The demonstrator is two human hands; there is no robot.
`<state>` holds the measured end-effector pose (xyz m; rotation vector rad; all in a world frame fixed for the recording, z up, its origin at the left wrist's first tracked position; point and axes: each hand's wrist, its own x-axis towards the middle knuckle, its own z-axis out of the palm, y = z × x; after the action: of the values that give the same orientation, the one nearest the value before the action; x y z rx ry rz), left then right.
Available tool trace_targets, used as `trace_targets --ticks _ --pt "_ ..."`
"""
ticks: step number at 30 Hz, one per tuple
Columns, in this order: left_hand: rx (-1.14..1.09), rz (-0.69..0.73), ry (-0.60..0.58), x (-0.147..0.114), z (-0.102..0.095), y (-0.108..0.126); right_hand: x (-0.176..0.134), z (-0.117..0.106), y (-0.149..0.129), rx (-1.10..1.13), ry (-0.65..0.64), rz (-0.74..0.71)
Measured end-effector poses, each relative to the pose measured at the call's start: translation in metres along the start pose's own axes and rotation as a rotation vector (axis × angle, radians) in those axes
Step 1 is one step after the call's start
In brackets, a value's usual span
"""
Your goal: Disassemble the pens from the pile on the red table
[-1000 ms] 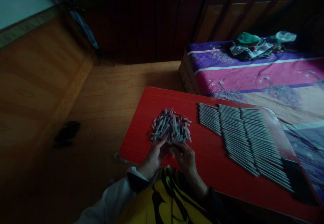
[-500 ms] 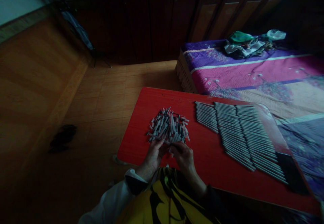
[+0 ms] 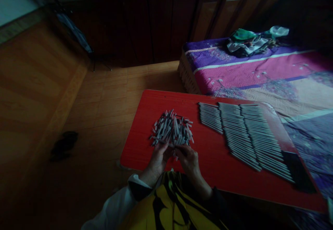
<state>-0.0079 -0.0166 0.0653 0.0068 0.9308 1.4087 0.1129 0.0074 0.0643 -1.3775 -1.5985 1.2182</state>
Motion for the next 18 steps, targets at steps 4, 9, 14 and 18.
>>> trace_targets --ticks 4,9,14,18 --pt "0.052 0.007 0.001 -0.001 0.001 0.001 0.001 -0.001 -0.001 -0.035 0.006 -0.014" --pt "0.059 0.005 0.018 0.000 -0.001 0.001 0.002 -0.003 -0.002 -0.008 -0.029 -0.011" --pt "0.052 -0.050 0.069 -0.002 -0.007 0.001 0.003 0.002 0.009 0.237 -0.119 0.237" --pt "0.018 -0.116 0.097 -0.003 -0.020 -0.005 0.001 0.010 0.017 0.371 -0.228 0.368"
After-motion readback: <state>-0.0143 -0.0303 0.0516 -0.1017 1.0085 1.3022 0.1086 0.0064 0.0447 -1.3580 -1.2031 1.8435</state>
